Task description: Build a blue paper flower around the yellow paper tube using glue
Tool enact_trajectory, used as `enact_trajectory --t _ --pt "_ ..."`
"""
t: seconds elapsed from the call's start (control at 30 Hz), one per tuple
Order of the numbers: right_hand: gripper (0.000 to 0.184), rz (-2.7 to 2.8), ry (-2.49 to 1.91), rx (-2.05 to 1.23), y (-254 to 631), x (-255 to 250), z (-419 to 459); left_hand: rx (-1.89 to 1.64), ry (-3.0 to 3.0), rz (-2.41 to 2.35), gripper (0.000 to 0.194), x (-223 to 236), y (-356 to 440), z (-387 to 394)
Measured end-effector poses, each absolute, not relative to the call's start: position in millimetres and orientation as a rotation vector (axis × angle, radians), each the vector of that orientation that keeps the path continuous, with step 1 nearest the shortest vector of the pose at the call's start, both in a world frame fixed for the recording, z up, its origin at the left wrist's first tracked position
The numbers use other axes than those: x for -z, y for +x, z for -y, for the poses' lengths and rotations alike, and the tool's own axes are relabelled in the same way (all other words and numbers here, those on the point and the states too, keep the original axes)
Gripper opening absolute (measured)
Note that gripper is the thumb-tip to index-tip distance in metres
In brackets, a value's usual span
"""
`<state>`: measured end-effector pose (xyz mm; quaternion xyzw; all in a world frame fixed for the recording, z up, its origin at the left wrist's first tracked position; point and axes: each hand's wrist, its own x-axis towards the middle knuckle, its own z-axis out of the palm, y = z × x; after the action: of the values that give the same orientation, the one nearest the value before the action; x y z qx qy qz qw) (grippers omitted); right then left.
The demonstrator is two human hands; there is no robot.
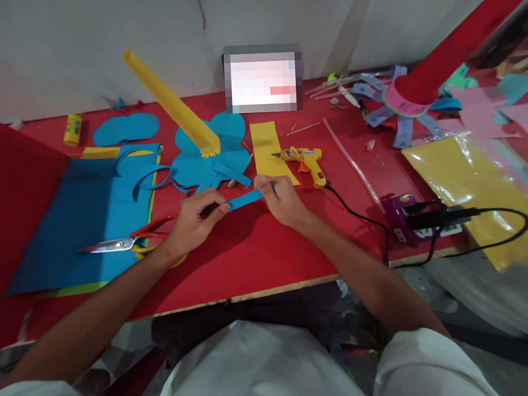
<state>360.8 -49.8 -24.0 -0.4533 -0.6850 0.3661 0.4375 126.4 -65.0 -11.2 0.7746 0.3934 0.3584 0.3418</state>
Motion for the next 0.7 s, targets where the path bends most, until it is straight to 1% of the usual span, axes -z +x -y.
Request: enact_trajectory --t 0.1,0.17,0.27,0.37,0.47,0.53,0.63,0.7 --pt "0.072 1.517 -1.132 -0.956 368 25 45 -1.035 1.923 -1.106 0.038 12 124 64" --pt "0.070 1.479 -1.080 -0.964 372 25 42 -1.104 1.865 -1.145 0.038 13 123 64" --pt "0.064 1.636 -1.034 -0.994 372 25 42 -1.081 1.885 -1.126 0.037 13 123 63" --pt "0.063 1.794 -1.090 -0.977 366 24 46 -1.006 1.956 -1.087 0.035 11 124 65" --pt "0.062 1.828 -1.131 -0.925 367 21 46 -1.082 1.943 -1.121 0.033 9 124 68" --pt "0.056 1.879 -1.178 -0.764 376 19 41 -1.177 1.883 -1.178 0.035 8 123 69" --pt "0.038 2.122 -1.246 -0.371 394 23 30 -1.229 1.788 -1.210 0.040 7 122 68" --pt "0.035 2.286 -1.272 -0.232 404 28 23 -1.182 1.801 -1.168 0.044 8 122 67"
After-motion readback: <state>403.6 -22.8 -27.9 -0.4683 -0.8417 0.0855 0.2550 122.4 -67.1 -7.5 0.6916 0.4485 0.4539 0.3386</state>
